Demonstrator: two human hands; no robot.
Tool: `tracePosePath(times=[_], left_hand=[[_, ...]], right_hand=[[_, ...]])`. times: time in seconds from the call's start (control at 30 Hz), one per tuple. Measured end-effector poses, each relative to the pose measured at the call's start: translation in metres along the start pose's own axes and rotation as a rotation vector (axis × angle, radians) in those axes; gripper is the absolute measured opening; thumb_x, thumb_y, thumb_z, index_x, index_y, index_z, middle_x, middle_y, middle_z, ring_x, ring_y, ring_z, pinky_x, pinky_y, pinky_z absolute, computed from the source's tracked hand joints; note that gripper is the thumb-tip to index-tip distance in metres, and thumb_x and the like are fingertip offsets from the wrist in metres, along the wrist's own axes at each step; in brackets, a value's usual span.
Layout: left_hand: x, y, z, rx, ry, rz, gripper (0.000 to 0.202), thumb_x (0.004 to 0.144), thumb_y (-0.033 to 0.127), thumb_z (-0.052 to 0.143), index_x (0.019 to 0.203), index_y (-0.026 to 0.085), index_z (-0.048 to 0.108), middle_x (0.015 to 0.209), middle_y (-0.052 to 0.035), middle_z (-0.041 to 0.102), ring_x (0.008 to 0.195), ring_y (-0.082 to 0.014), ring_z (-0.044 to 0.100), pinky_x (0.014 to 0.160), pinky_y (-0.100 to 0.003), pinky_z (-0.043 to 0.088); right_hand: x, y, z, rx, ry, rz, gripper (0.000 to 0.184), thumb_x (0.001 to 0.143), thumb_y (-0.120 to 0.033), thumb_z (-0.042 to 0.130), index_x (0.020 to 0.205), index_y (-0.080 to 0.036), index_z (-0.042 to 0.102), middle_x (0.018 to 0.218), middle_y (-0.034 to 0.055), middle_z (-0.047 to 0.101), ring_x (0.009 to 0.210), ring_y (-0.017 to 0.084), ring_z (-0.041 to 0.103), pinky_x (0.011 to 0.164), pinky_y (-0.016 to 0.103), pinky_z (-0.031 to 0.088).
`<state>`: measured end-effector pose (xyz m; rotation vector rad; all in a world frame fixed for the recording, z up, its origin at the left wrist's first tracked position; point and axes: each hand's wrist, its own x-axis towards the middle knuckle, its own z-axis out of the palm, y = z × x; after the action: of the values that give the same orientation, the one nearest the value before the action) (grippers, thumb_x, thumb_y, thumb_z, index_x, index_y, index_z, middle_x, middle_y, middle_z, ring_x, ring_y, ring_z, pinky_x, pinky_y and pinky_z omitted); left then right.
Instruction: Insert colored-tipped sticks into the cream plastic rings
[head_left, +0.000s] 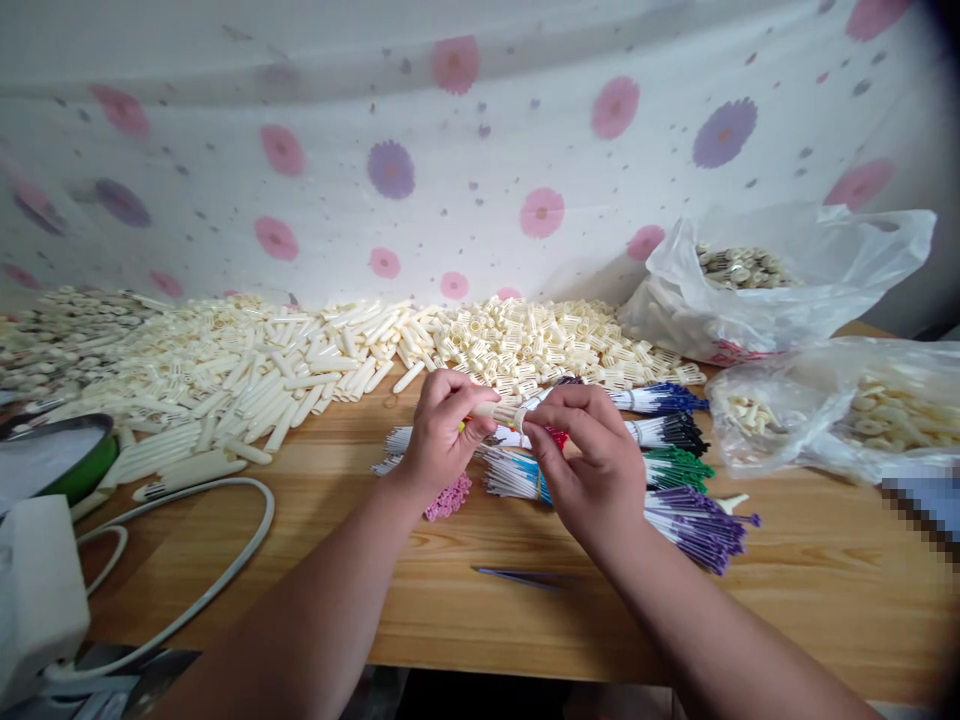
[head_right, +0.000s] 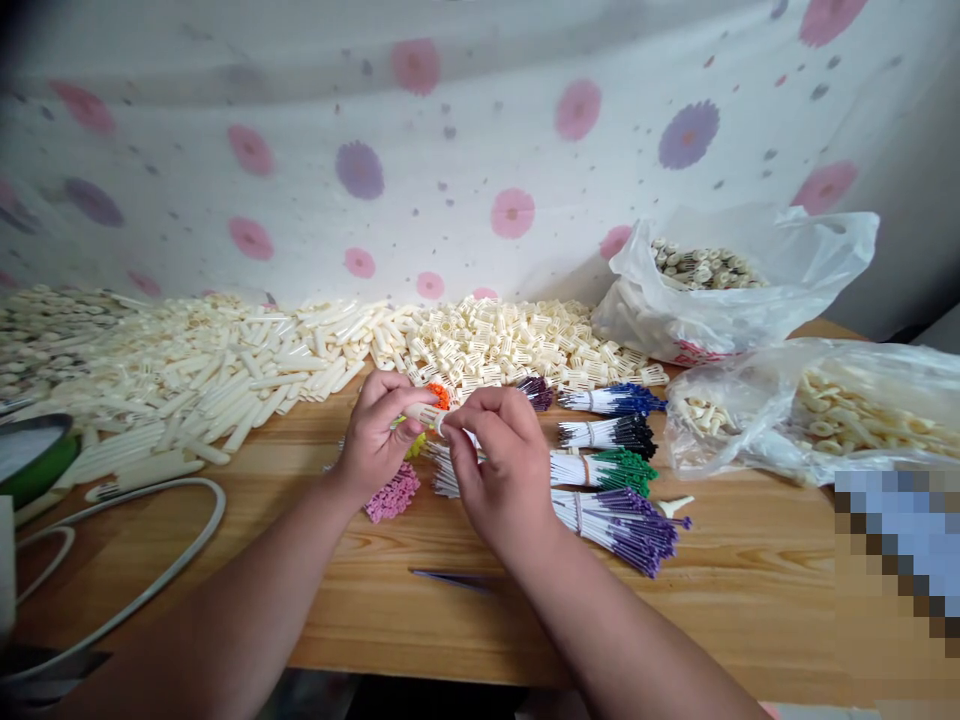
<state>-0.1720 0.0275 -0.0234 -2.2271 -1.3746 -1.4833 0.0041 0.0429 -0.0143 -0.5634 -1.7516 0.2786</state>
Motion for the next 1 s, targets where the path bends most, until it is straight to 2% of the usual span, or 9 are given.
tracePosePath(times=[0.27, 0.47, 0.53, 0.63, 0.67, 0.7, 0.83, 0.9, 1.0], left_hand=[[-0.001, 0.002, 0.002, 0.127, 0.093, -0.003, 0.04, 0.084, 0.052, 0.048, 0.093, 0.019, 0.067, 0.087, -0.0053, 0.046, 0.084, -0.0189, 0.049, 0.074, -0.034, 0.045], [-0.001, -0.001, 0.003, 0.138, 0.098, -0.019, 0.04, 0.084, 0.054, 0.046, 0.093, 0.02, 0.066, 0.087, -0.0048, 0.046, 0.084, -0.0188, 0.049, 0.075, -0.033, 0.044], [-0.001, -0.003, 0.004, 0.077, 0.075, -0.063, 0.04, 0.085, 0.054, 0.045, 0.091, 0.019, 0.064, 0.087, -0.0049, 0.047, 0.085, -0.0187, 0.05, 0.075, -0.033, 0.044], [-0.002, -0.008, 0.008, -0.097, 0.021, -0.257, 0.038, 0.087, 0.053, 0.042, 0.087, 0.019, 0.058, 0.081, -0.003, 0.051, 0.077, -0.0169, 0.052, 0.069, -0.029, 0.043], [-0.002, -0.01, 0.009, -0.167, 0.001, -0.337, 0.037, 0.088, 0.053, 0.041, 0.085, 0.019, 0.056, 0.077, -0.0017, 0.052, 0.073, -0.0159, 0.051, 0.065, -0.028, 0.042], [-0.003, -0.011, 0.011, -0.231, -0.018, -0.406, 0.036, 0.088, 0.053, 0.042, 0.084, 0.019, 0.054, 0.072, -0.0005, 0.052, 0.069, -0.0151, 0.051, 0.063, -0.026, 0.041], [-0.004, -0.013, 0.015, -0.384, -0.06, -0.53, 0.034, 0.084, 0.052, 0.05, 0.083, 0.019, 0.052, 0.071, 0.0009, 0.053, 0.067, -0.0138, 0.05, 0.063, -0.025, 0.041], [-0.003, -0.012, 0.015, -0.389, -0.068, -0.541, 0.031, 0.083, 0.049, 0.053, 0.085, 0.018, 0.053, 0.075, 0.0001, 0.056, 0.071, -0.0144, 0.052, 0.067, -0.026, 0.042], [-0.002, -0.011, 0.015, -0.34, -0.052, -0.544, 0.026, 0.084, 0.043, 0.053, 0.083, 0.017, 0.054, 0.073, 0.0005, 0.056, 0.07, -0.0141, 0.051, 0.067, -0.026, 0.041]], right_hand=[[-0.001, 0.0, 0.005, 0.204, -0.021, 0.212, 0.01, 0.084, -0.017, 0.057, 0.078, -0.017, 0.064, 0.082, 0.0029, 0.055, 0.078, 0.014, 0.054, 0.069, 0.029, 0.045], [-0.005, 0.006, 0.009, 0.418, -0.046, 0.296, 0.011, 0.084, -0.02, 0.057, 0.085, -0.021, 0.068, 0.091, 0.0038, 0.058, 0.087, 0.016, 0.056, 0.076, 0.034, 0.047], [0.001, 0.016, 0.005, 0.441, 0.019, 0.296, 0.011, 0.083, -0.021, 0.058, 0.085, -0.022, 0.069, 0.092, 0.0033, 0.06, 0.089, 0.016, 0.057, 0.08, 0.035, 0.047], [0.022, 0.041, -0.013, 0.342, 0.145, 0.367, 0.014, 0.083, -0.027, 0.057, 0.091, -0.02, 0.067, 0.085, 0.0024, 0.064, 0.078, 0.014, 0.059, 0.072, 0.032, 0.049], [0.031, 0.051, -0.02, 0.265, 0.092, 0.407, 0.017, 0.082, -0.028, 0.057, 0.094, -0.019, 0.067, 0.081, 0.0022, 0.065, 0.07, 0.013, 0.059, 0.065, 0.03, 0.048], [0.039, 0.061, -0.028, 0.145, -0.028, 0.424, 0.018, 0.08, -0.028, 0.058, 0.092, -0.018, 0.067, 0.076, 0.002, 0.066, 0.065, 0.013, 0.059, 0.061, 0.028, 0.047], [0.06, 0.102, -0.046, -0.397, -0.683, 0.272, 0.016, 0.079, -0.02, 0.055, 0.083, -0.017, 0.071, 0.073, 0.0025, 0.069, 0.064, 0.013, 0.06, 0.062, 0.025, 0.044], [0.061, 0.12, -0.044, -0.502, -0.827, 0.195, 0.018, 0.078, -0.015, 0.054, 0.082, -0.018, 0.071, 0.08, 0.0036, 0.071, 0.073, 0.015, 0.061, 0.068, 0.025, 0.044], [0.06, 0.142, -0.032, -0.552, -0.898, 0.117, 0.021, 0.078, -0.013, 0.055, 0.09, -0.019, 0.071, 0.095, 0.0055, 0.069, 0.087, 0.017, 0.061, 0.077, 0.025, 0.043]])
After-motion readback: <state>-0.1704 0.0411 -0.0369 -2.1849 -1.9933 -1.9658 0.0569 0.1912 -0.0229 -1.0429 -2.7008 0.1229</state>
